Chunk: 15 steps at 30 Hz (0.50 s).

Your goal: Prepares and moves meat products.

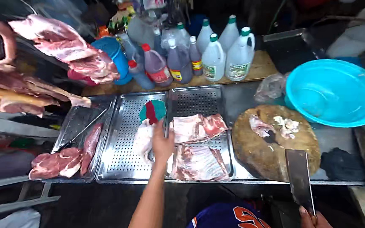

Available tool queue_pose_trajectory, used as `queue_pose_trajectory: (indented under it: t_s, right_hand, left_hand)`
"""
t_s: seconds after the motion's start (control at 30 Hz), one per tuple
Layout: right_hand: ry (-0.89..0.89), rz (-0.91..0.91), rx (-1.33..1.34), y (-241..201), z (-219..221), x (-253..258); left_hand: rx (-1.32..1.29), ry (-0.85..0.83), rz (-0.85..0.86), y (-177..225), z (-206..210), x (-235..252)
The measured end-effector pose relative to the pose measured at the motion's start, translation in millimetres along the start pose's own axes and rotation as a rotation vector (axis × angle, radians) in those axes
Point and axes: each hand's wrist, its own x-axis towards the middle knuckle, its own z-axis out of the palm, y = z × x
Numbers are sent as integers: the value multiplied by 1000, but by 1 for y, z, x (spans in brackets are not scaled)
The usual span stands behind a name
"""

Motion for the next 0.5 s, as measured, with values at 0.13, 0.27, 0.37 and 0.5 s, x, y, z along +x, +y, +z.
queue_pose_trajectory:
  t_s: [0.13,0.27,0.37,0.5]
  right_hand:
    - [3,148,-118,-46,27,-11]
    - [27,237,-127,-56,36,-10]
    - [15,275,-175,-68,28,-14]
    - [2,246,-228,-83,21,-7]
  left_hand:
    - [310,-157,-218,-106,-47,46]
    - [555,-289,-207,-146,-26,57]
    - [501,-303,-218,-161,-39,81]
    - [279,-407,-270,-174,-55,124]
